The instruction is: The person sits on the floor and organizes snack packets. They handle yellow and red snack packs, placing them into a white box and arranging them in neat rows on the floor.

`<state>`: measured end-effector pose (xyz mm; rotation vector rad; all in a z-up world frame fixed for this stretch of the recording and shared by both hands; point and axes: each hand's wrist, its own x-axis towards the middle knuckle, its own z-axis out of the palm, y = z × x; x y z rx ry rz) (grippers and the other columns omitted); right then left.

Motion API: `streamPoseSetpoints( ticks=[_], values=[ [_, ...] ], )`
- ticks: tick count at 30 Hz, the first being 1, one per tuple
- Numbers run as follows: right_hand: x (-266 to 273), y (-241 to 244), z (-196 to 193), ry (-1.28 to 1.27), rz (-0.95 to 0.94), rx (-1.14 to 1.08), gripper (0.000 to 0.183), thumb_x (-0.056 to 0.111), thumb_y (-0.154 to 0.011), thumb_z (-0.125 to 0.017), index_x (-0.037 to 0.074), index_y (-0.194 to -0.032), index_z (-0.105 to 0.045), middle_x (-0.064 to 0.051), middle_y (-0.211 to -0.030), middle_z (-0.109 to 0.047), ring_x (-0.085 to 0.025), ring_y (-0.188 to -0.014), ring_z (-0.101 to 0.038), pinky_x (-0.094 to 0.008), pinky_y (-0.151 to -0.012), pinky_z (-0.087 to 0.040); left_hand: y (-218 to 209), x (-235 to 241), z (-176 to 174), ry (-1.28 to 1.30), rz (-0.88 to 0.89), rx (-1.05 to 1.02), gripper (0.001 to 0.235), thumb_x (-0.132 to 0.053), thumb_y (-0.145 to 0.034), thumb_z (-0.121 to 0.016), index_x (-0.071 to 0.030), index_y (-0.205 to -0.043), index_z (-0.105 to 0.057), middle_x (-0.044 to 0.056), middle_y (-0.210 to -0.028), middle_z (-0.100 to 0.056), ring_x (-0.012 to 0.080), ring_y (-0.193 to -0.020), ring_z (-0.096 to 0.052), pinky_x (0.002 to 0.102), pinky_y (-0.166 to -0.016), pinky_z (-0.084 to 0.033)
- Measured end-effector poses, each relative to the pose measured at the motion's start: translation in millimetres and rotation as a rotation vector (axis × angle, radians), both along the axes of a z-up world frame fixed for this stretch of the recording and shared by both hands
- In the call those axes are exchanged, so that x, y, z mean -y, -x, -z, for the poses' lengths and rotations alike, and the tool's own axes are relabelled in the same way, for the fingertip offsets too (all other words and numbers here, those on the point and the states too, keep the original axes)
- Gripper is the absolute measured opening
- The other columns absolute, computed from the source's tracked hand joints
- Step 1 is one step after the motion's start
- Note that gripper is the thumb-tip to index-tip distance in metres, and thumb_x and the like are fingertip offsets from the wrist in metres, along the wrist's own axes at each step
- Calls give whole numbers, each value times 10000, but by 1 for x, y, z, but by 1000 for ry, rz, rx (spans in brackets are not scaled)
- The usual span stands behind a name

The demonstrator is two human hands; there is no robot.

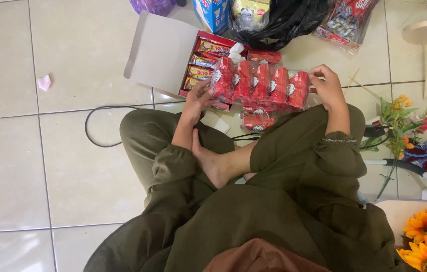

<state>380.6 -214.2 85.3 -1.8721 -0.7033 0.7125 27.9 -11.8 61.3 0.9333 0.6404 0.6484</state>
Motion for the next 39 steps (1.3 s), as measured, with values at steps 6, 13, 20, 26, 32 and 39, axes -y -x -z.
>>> streamPoseSetpoints(
  ticks=[6, 13, 20, 26, 32, 39],
  values=[
    [5, -15, 21, 77, -16, 52, 239, 41, -991, -591, 72, -1203, -697, -188, -1109, -633, -236, -952, -653, -391, -728, -600, 1, -14, 41, -41, 4, -11, 345, -8, -929, -748, 61, -1254, -654, 146, -937, -631, 211, -838, -696, 401, -778, -669],
    [10, -15, 14, 75, -19, 66, 361, -1, -920, -588, 87, -1247, -714, -169, -1080, -667, -202, -929, -644, -346, -762, -581, 3, -14, 50, -118, 28, -10, 312, 14, -883, -765, -10, -1192, -729, 96, -868, -672, 119, -736, -646, 261, -646, -600],
    [12, -16, 16, 126, -17, 61, 483, 30, -882, -585, 102, -1350, -683, -214, -1118, -682, -215, -966, -648, -384, -822, -547, 7, -9, 30, 38, 62, 39, 523, 41, -937, -609, -53, -1436, -485, 39, -939, -568, 152, -809, -668, 276, -748, -631],
    [13, -18, 15, 107, -16, 50, 504, 35, -862, -622, 74, -1362, -661, -203, -1068, -688, -211, -931, -662, -357, -801, -546, 5, -8, 14, 132, 55, 6, 642, 31, -899, -608, 19, -1503, -392, 61, -932, -559, 184, -799, -692, 318, -779, -667],
    [12, -14, 2, -45, -30, -116, 451, 2, -916, -644, 23, -1367, -627, -126, -959, -648, -132, -791, -624, -264, -752, -594, 5, -7, 12, 64, 120, -215, 453, -100, -940, -601, 62, -1361, -557, 67, -873, -570, 138, -759, -636, 277, -665, -597],
    [9, -4, -16, -103, 5, -350, 268, 61, -956, -704, 81, -1220, -668, 30, -931, -627, -37, -793, -626, -182, -740, -604, 4, -18, 62, -143, 83, -463, 169, -92, -894, -642, -12, -1033, -694, 53, -728, -561, 118, -616, -560, 245, -522, -480]
  ],
)
